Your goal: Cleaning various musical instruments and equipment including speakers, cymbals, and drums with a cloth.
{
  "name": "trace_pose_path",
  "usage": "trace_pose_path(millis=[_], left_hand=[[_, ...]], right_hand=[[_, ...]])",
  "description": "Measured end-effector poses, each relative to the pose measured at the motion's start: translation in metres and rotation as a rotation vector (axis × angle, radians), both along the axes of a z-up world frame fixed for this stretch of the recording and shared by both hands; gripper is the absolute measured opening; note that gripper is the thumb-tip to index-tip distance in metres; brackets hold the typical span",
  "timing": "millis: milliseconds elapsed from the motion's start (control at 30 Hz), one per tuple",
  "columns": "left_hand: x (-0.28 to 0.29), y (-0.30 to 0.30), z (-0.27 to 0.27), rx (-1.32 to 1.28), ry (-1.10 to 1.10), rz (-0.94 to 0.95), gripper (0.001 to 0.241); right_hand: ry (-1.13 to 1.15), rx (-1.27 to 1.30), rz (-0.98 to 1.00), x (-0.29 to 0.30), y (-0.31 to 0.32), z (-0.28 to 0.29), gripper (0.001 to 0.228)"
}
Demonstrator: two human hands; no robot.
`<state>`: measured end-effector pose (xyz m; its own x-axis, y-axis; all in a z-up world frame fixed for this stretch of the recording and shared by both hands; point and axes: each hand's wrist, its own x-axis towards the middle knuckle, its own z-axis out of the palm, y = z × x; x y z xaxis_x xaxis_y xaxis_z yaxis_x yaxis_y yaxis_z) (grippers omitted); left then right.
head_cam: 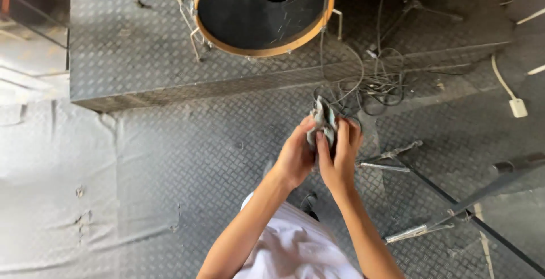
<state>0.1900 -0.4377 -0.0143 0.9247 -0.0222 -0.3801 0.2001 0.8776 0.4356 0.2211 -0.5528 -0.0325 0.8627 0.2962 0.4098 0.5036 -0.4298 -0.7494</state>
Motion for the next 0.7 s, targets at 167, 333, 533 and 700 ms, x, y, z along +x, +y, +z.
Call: trace_pose_path(millis=[167, 333, 533, 700], left_hand=[[0.057, 0.095, -0.036, -0.001, -0.026, 0.149, 0.048], [0.170, 0.240, -0.109, 0.013, 0.063, 0.180, 0.047], [0.302, 0.357, -0.235, 0.025, 0.056, 0.161, 0.052], [0.394, 0.402, -0.399, 0.783, -0.083, 0.324, 0.071]], right_hand=[[0.050, 0.004, 0.098, 0.078, 0.109, -0.026, 0.043], [0.054, 0.005, 0.098, 0.189, 0.257, -0.098, 0.039], [0.319, 0.129, 0.086, 0.322, 0.369, -0.219, 0.031], [0.705, 0.437, 0.178, 0.422, 0.430, -0.397, 0.025]])
